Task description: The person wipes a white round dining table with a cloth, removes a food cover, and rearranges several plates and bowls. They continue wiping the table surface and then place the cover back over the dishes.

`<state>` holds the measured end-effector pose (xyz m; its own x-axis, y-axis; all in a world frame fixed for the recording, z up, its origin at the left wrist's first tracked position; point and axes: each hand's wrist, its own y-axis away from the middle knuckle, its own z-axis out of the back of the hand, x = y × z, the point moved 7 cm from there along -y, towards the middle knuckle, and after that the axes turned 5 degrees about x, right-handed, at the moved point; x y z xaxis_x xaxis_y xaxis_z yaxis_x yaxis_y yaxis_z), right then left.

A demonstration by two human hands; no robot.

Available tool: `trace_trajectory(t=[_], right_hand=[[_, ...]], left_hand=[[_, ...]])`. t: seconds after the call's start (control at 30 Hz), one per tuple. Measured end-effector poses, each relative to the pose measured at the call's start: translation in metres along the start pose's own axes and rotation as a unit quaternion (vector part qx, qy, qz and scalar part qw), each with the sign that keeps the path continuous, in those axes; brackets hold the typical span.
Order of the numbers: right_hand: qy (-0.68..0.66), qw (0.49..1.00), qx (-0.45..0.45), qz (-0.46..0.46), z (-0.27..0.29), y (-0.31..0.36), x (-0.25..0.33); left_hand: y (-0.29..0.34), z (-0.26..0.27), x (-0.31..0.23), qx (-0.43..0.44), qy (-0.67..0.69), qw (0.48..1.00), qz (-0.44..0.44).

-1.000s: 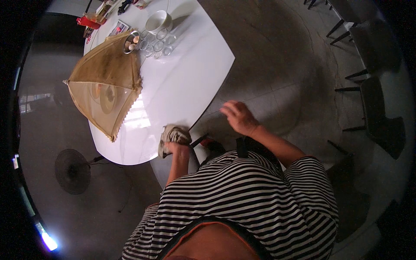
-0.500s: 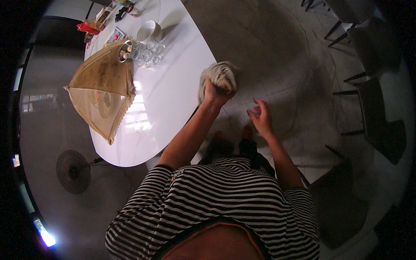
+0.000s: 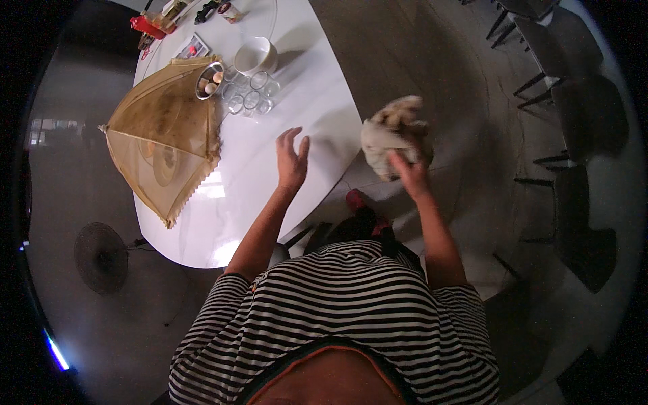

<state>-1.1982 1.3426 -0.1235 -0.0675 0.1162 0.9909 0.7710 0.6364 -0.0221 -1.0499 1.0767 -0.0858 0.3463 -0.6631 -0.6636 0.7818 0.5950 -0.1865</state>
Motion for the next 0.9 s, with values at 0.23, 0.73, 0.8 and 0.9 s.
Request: trace_trajectory(t=[0.23,0.73,0.8,0.9], right_hand=[[0.372,0.928,0.006,0.027,-0.078,-0.058,-0.019],[0.247,0.967,0.047,-0.028,-0.069,-0.225,-0.058],[0.262,0.964,0.028,-0.036,-0.075,-0.275,-0.068],[0.272,0.958,0.069,-0.066,-0.087,-0.329,-0.068]], left_hand=[[0.005,0.002,0.046,0.004,-0.126,0.991,-0.036],[-0.003,-0.015,0.038,0.045,-0.175,0.983,0.040],[-0.007,-0.016,0.038,0.047,-0.175,0.983,0.036],[-0.005,-0.017,0.038,0.054,-0.206,0.976,0.043]])
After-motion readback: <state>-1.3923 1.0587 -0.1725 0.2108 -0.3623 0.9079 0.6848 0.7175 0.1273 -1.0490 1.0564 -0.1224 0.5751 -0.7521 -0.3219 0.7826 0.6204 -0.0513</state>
